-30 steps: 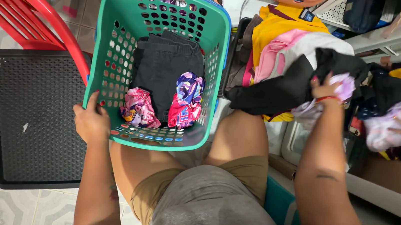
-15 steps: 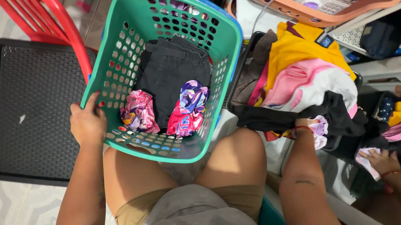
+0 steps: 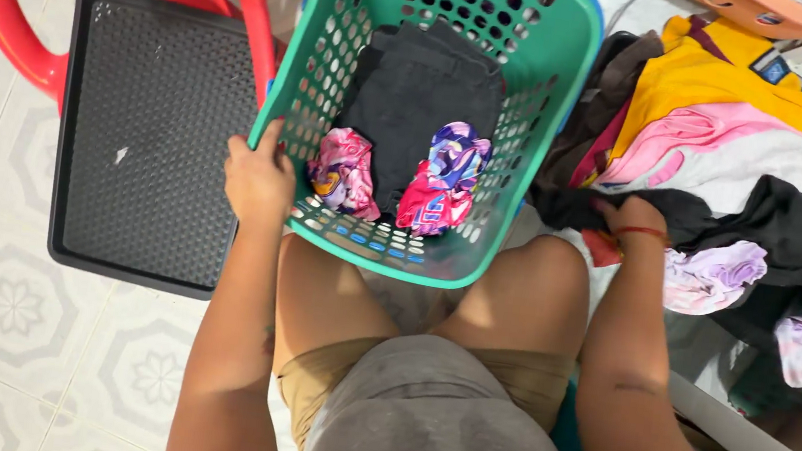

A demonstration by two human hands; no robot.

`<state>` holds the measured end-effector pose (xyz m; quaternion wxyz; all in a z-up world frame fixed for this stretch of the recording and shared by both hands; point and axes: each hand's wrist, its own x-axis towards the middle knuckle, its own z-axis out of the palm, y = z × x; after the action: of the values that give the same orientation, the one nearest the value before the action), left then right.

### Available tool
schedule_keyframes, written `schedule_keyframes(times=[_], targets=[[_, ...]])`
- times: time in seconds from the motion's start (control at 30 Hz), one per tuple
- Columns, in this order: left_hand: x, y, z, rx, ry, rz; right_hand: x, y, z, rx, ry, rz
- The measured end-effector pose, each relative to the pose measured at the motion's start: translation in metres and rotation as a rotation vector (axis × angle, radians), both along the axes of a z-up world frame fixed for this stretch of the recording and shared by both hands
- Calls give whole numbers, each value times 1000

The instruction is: The person sorts clothes from a green laundry basket into a black bin, then moves to a clothes rack to remove several garments on hangers. They place the removed clothes into the basket and later fold a black garment on a tray.

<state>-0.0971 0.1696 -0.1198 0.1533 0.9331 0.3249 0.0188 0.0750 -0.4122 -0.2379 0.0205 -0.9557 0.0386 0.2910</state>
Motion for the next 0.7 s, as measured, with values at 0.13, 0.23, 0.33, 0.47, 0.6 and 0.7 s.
schedule_keyframes(times=[0.13,0.23,0.33,0.47,0.6,0.7], targets=[[-4,0,-5,246,-135,-136,-7,51,26,-172,136,34],[-3,0,-10,540,-115,-320,-18,94,90,-206,-29,302],[-4,-1,-12,358,-232,-350,-42,175,132,407,-390,586],[-5,1,-11,175,-264,-266,-41,339,90,194,157,981],[-4,2,-11,61,-172,-222,-39,389,39,-412,440,1153],[-1,3,-11,80,-177,-219,-44,388,20,-445,500,1261]])
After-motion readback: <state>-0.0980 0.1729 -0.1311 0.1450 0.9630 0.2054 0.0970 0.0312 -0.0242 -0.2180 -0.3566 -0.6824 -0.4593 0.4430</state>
